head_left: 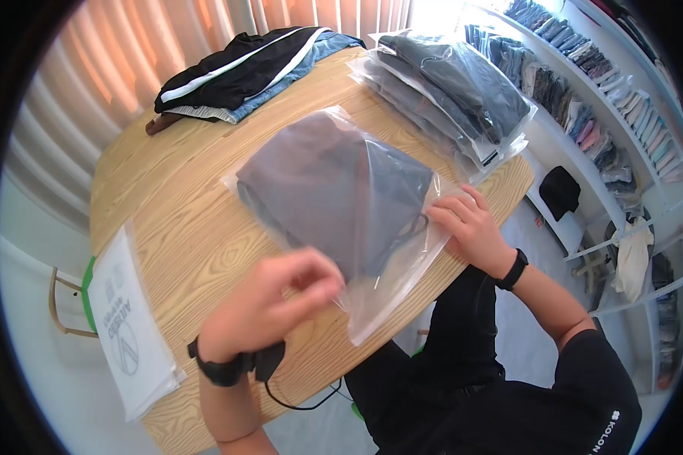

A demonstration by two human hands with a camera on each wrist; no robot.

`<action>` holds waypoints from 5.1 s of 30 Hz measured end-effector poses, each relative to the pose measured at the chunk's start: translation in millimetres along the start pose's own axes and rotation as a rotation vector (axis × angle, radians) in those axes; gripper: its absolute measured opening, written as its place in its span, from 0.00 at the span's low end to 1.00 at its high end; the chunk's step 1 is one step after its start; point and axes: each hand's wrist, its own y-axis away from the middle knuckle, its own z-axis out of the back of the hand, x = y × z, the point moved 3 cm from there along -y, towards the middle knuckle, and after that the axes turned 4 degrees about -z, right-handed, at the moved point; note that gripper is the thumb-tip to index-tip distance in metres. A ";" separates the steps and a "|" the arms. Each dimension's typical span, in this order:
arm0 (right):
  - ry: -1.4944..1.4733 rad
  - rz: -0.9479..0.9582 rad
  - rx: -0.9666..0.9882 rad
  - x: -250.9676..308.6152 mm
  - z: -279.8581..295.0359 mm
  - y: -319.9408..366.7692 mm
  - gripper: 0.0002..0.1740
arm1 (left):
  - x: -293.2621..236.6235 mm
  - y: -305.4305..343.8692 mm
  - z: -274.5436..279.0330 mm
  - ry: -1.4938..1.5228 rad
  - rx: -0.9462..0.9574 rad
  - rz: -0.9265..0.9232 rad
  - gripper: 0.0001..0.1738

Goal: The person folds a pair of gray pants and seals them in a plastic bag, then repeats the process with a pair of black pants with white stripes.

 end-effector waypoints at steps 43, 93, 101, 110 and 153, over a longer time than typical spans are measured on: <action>-0.553 0.030 0.264 44.9 -7.0 -101.1 0.32 | 65.9 -20.7 -28.9 -1.041 -0.056 0.174 0.67; -0.359 -0.055 0.574 20.3 -85.2 -97.0 0.46 | 102.0 -49.2 -16.6 -0.921 -0.111 0.112 0.55; -1.113 -0.247 0.622 -2.0 -7.0 -73.8 0.25 | 142.0 -35.1 46.1 -0.151 -0.724 0.117 0.37; -1.562 -0.797 1.528 85.4 0.5 133.3 0.38 | 145.0 -44.8 26.5 0.776 -0.558 0.283 0.29; -1.883 -0.811 -0.564 -362.6 69.1 -133.9 0.13 | 104.1 -37.8 -95.9 0.936 0.363 0.212 0.25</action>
